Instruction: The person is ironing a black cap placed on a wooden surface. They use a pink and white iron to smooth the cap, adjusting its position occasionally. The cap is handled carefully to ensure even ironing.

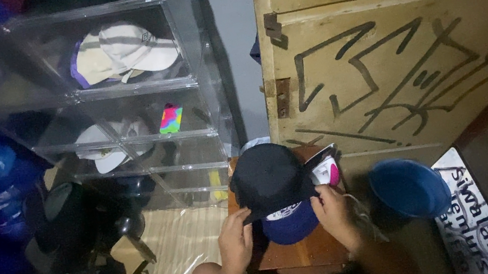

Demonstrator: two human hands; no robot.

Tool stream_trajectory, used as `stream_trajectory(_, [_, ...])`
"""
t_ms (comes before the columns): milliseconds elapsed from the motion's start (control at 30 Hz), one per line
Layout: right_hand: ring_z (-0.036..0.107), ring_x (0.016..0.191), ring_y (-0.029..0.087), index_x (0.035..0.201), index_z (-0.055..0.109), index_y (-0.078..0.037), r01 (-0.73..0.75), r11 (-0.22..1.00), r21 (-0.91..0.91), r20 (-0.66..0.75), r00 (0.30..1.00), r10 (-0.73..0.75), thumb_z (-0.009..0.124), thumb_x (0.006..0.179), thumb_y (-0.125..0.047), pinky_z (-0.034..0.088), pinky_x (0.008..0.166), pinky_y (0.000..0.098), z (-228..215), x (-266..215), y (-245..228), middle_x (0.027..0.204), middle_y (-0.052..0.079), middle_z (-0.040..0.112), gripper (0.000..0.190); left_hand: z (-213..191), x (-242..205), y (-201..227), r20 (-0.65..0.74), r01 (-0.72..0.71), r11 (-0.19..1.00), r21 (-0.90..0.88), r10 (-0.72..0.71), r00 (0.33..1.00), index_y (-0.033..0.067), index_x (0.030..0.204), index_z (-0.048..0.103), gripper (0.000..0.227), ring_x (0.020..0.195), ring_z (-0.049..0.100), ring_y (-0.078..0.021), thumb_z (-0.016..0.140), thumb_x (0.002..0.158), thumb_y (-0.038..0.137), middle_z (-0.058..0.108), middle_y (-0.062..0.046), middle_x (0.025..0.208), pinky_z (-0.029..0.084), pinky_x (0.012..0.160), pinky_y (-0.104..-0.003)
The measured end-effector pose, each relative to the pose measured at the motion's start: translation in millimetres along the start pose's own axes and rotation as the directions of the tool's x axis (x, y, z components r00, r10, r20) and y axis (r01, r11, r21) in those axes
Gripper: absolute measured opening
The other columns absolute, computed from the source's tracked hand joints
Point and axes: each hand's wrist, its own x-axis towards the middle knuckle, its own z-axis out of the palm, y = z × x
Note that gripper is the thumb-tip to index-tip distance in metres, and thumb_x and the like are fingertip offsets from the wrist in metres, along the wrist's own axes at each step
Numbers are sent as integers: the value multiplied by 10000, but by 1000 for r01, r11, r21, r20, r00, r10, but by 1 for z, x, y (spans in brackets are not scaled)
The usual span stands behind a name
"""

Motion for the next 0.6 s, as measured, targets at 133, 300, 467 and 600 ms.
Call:
stream_trajectory(133, [629,865,297,1079,596,-52,-86,982,169,29,996,82,583,827,-196,461,800,365,-45,31,-38,892,139,660,291,-15,23,6,-87,40,998,38,-36,996,75,995,636,201,788,581,-293,488,875,141,607,-112,822,429,689,-385])
stream_trajectory(300, [705,691,102,1065,586,-136,-337,845,415,19,932,362,526,856,-174,501,648,229,-72,81,-74,831,-3,731,221,-52,87,53,-256,74,975,-211,-128,958,96,922,647,147,814,606,-200,520,856,127,654,-56,856,432,743,-296])
stream_trajectory(467, [657,766,281,1077,570,32,-137,733,666,-160,934,319,533,907,-65,511,676,372,-68,71,-33,862,238,644,199,-64,89,67,-247,-34,984,-176,-11,969,146,898,689,148,747,624,-297,690,751,130,649,-74,789,470,666,-379])
stream_trajectory(600, [553,940,315,1070,548,5,185,933,308,-354,933,-68,431,907,-80,425,870,400,-107,40,-48,1028,168,588,218,-46,44,54,-44,-281,959,18,282,958,110,952,641,254,794,587,-278,570,818,314,651,-70,887,416,701,-403])
